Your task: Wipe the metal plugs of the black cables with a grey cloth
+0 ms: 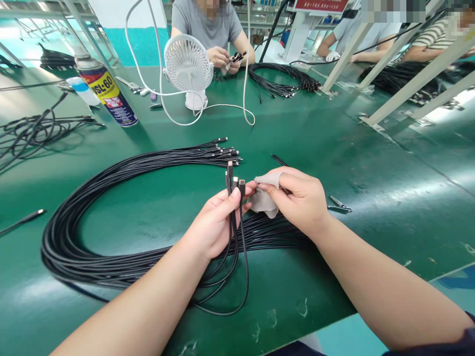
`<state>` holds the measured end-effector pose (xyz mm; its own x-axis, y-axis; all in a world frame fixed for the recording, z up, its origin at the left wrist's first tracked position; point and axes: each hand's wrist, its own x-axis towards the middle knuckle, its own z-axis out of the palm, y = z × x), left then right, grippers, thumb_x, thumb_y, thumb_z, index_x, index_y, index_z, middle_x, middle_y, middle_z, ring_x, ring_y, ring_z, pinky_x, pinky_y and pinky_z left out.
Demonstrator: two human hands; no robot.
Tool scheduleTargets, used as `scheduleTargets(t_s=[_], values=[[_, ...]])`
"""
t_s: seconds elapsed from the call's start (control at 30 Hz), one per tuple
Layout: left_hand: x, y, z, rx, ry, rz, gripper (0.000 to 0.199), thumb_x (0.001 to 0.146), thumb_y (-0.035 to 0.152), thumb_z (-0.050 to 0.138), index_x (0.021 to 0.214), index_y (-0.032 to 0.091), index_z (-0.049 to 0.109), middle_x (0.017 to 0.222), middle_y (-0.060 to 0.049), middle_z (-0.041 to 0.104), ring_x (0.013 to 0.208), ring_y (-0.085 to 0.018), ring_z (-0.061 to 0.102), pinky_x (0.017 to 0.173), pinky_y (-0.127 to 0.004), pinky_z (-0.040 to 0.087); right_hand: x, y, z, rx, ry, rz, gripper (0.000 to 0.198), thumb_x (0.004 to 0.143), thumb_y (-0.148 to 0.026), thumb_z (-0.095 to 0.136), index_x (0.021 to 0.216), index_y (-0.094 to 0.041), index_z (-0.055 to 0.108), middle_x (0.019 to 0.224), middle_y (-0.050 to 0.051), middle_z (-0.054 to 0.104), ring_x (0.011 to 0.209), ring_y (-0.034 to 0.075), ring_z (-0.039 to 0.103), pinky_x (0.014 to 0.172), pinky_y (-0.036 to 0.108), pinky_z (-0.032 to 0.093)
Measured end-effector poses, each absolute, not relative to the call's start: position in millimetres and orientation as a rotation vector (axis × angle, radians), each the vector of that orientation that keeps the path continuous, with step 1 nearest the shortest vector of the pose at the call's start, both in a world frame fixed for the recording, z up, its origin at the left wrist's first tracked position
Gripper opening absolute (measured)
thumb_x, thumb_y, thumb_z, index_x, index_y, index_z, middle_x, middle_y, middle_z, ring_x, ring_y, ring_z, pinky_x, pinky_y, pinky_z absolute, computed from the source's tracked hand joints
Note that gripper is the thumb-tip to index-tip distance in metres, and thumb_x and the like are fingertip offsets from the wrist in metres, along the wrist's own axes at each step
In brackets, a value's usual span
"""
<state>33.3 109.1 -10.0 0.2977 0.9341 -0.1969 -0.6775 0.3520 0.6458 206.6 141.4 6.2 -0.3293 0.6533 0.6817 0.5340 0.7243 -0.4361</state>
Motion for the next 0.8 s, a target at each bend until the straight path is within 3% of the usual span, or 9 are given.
scheduleTargets(t_s=[0.13, 0.33, 0.57, 0.8], values=[[34.0, 108.4, -8.2, 0.535, 0.638, 1.12, 0.023, 0.071, 0.037, 0.085, 0.081, 0.018, 0.078, 0.099, -0.004, 0.074, 0.091, -0.013, 0.063, 0.076, -0.02, 0.046, 205.3, 138.7, 7.3, -0.854, -2.004, 0.241, 0.013, 0.088, -0.012, 0.066, 0.079, -0.02, 0.07, 0.083, 0.003, 0.073, 0.073, 0.014, 0.067, 0.064, 0.027, 0.055], [36.0, 107.8, -8.1, 0.605, 0.66, 1.125, 0.027, 0.07, 0.04, 0.085, 0.083, 0.017, 0.079, 0.091, -0.007, 0.074, 0.088, -0.017, 0.064, 0.081, -0.028, 0.047, 202.8, 135.4, 8.9, -0.909, -1.944, 0.319, 0.005, 0.085, -0.015, 0.07, 0.087, -0.019, 0.073, 0.083, 0.003, 0.07, 0.073, 0.014, 0.066, 0.061, 0.025, 0.054], [35.9, 107.7, -10.0, 0.605, 0.694, 1.139, 0.027, 0.069, 0.042, 0.085, 0.082, 0.018, 0.079, 0.083, -0.005, 0.074, 0.086, -0.019, 0.066, 0.085, -0.033, 0.049, 205.6, 137.3, 9.5, -0.871, -1.969, 0.154, 0.012, 0.089, -0.014, 0.065, 0.084, -0.021, 0.073, 0.08, 0.002, 0.071, 0.072, 0.014, 0.066, 0.063, 0.026, 0.055], [35.9, 107.9, -8.2, 0.648, 0.691, 1.135, 0.027, 0.071, 0.041, 0.084, 0.082, 0.018, 0.079, 0.081, -0.005, 0.073, 0.08, -0.017, 0.064, 0.078, -0.031, 0.048, 206.2, 135.7, 5.6, -0.839, -2.022, 0.015, 0.018, 0.089, -0.008, 0.06, 0.089, -0.018, 0.075, 0.082, 0.005, 0.071, 0.072, 0.014, 0.066, 0.065, 0.025, 0.056]])
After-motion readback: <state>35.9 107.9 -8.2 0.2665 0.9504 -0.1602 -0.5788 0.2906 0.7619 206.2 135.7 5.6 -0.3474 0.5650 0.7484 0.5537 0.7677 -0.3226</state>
